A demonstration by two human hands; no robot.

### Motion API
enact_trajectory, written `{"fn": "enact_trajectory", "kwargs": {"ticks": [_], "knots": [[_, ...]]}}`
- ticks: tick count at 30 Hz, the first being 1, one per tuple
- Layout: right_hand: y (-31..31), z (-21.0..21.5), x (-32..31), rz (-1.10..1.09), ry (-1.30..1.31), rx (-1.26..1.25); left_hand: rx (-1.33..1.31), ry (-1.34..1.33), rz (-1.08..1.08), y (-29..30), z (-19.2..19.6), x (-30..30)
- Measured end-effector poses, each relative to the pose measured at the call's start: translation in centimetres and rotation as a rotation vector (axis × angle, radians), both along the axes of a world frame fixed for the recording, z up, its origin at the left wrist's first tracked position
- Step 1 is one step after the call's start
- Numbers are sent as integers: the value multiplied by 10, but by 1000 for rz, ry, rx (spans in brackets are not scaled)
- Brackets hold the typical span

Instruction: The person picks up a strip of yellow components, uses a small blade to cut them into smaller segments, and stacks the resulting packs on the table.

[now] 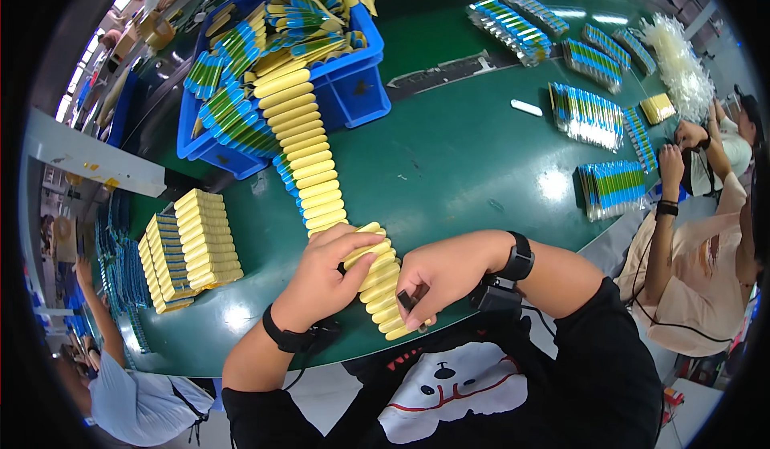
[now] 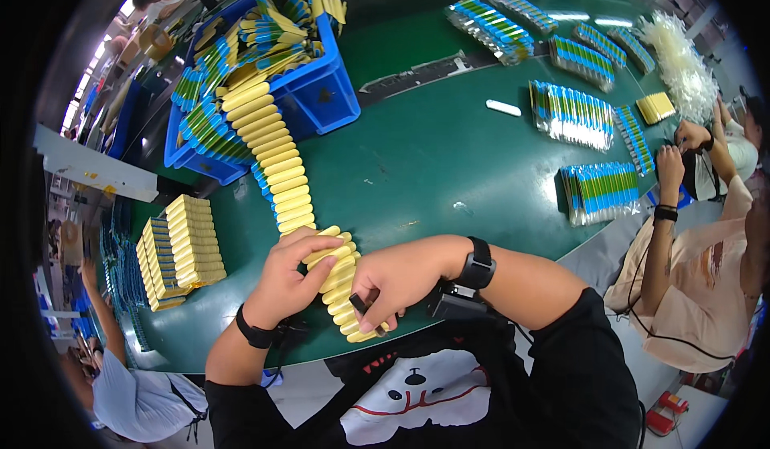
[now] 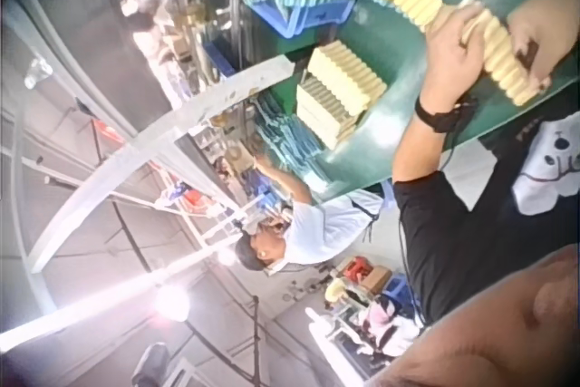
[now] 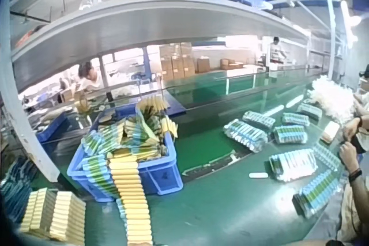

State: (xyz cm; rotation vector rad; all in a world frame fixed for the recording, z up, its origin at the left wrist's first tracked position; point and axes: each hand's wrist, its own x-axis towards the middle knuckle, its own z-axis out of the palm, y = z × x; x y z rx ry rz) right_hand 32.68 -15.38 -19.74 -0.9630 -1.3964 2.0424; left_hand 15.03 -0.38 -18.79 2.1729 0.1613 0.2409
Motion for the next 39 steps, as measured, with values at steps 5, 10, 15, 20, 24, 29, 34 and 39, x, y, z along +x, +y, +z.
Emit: {"fn": "enact_trajectory", "kwargs": {"ticks": [5, 10, 15, 20, 24, 29, 34, 39], "knots": [[0, -1, -2, 107, -107, -47, 163, 26, -19, -3, -3, -1], [0, 0, -5, 115, -162, -43, 257, 111, -16, -8, -4, -4], [-2, -4, -3, 132, -218, -48, 236, 110, -5, -6, -16, -3], [1, 12, 8, 281, -314, 20, 240, 96, 18, -5, -7, -5], [5, 9, 19, -334, -134, 246, 258, 93, 28, -3, -2, -2], [12, 4, 26, -906, 154, 150, 357, 90, -50, -8, 0, -8], [10, 1, 18, -1066, 257, 94, 266, -2, 23, -7, 32, -7], [14, -8, 17, -1110, 287, 51, 346, -195, 263, 32, 87, 5]]}}
